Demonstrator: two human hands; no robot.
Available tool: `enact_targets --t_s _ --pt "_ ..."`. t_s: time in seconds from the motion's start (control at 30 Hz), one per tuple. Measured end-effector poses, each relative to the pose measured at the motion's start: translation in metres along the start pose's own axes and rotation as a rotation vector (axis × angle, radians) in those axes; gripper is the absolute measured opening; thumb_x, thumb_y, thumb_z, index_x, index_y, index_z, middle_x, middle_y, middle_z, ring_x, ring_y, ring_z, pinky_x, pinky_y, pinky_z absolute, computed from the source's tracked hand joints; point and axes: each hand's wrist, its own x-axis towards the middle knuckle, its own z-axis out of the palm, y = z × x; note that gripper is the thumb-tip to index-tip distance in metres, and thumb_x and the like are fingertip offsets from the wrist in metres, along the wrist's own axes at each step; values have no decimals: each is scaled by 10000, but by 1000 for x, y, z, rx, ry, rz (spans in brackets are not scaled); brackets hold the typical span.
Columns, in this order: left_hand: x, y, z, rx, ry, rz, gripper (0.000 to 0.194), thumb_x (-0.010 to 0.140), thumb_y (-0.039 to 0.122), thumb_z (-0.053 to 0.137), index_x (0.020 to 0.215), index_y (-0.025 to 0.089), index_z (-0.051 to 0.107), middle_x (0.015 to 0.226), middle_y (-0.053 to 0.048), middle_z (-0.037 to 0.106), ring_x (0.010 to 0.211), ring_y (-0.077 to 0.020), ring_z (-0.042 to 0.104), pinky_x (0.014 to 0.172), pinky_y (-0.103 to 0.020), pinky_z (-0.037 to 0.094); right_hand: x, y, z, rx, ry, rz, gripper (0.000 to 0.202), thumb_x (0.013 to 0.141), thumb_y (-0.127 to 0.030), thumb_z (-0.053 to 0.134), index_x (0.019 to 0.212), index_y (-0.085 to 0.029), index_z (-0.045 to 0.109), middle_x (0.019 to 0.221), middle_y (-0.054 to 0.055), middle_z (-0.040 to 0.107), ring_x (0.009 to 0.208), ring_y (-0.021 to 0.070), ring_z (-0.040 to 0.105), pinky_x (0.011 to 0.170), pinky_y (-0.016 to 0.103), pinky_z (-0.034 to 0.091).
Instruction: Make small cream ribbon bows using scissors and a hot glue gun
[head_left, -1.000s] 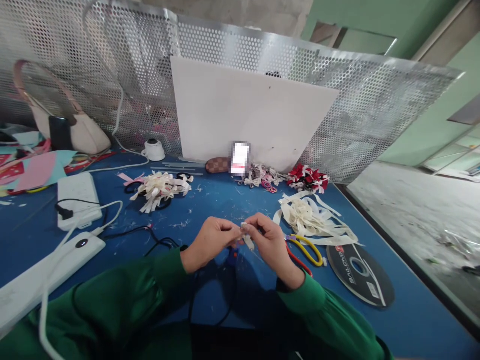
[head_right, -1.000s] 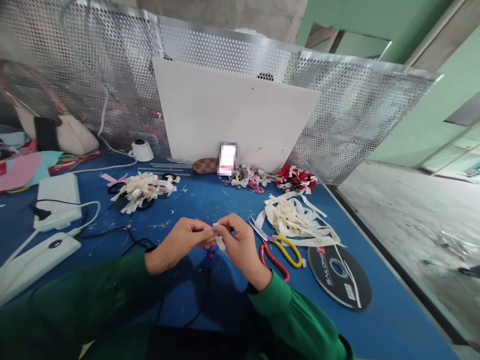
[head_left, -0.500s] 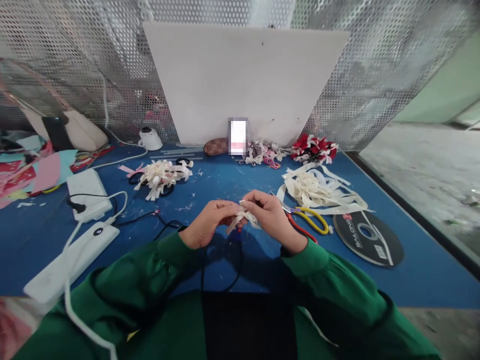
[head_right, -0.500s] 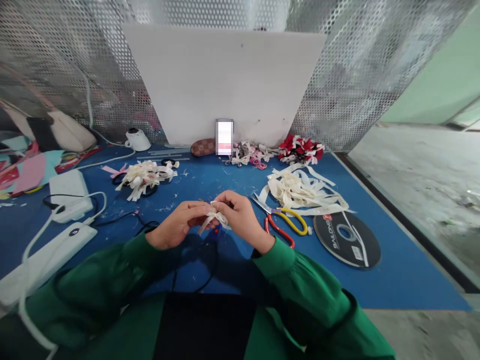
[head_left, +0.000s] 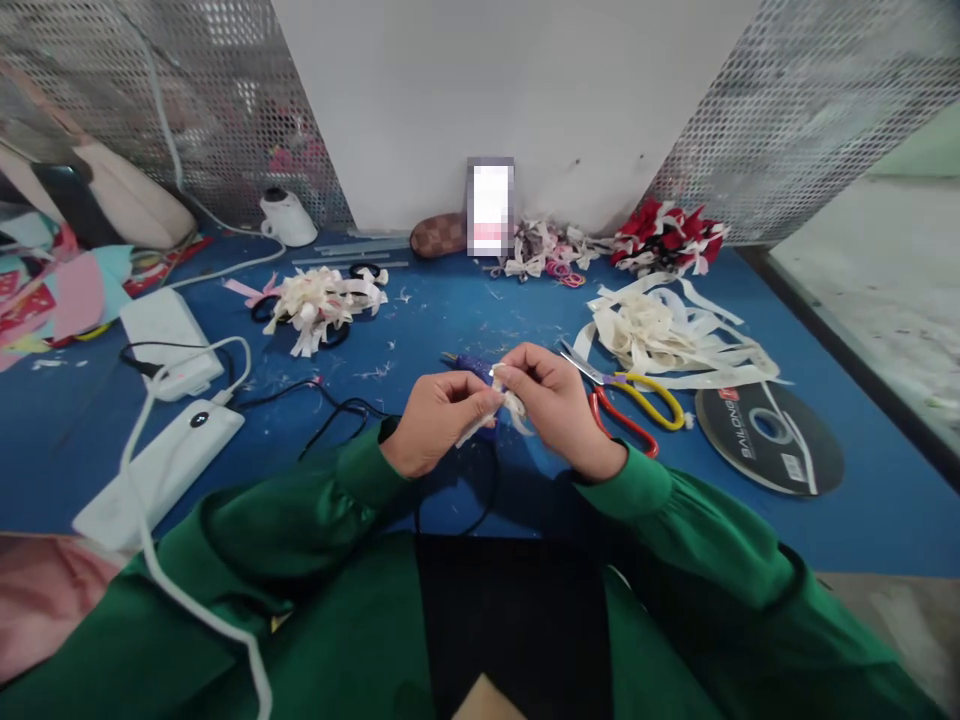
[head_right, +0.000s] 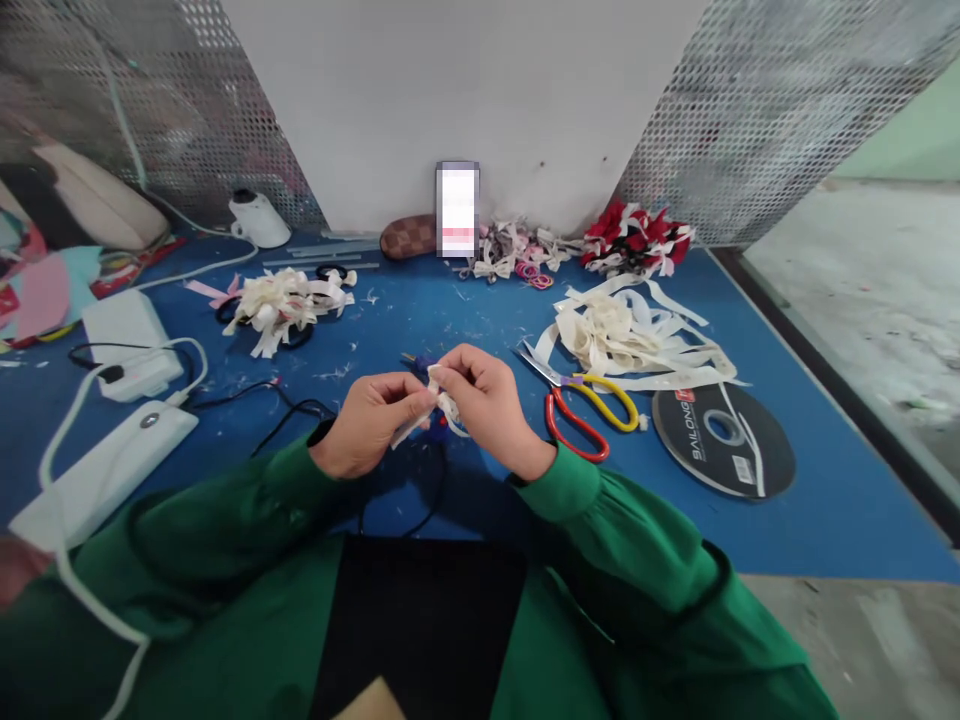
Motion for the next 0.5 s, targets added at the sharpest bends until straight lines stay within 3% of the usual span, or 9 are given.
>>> enact_targets --t_s 0.13,0.23,0.37,0.5 --pt "-1 -9 4 -12 52 59 341 703 433 860 656 150 676 556 13 635 458 -64 451 470 -207 369 -3 2 4 280 -16 210 279 788 -408 745 705 -206 571 571 -60 499 487 80 388 468 242 317" --pt "2 -11 3 -28 52 13 327 687 423 873 680 144 702 576 8 650 477 -70 485 491 -208 402 -1 3 3 318 -50 261 294 789 -425 746 709 -208 564 595 -52 524 487 80 406 473 245 342" --pt "9 -13 -2 -33 -29 -84 325 706 431 846 811 136 759 674 -17 696 566 -103 577 568 -229 465 2 3 -3 -13 -33 20 194 877 -323 680 743 -208 599 623 -38 532 556 104 439 533 265 361" --pt "7 -9 -3 127 -52 17 263 780 358 765 663 140 676 610 13 609 564 -88 508 555 -218 407 2 0 -8 -381 -55 -300 190 917 -199 636 736 -213 578 712 -9 559 689 138 507 653 295 398"
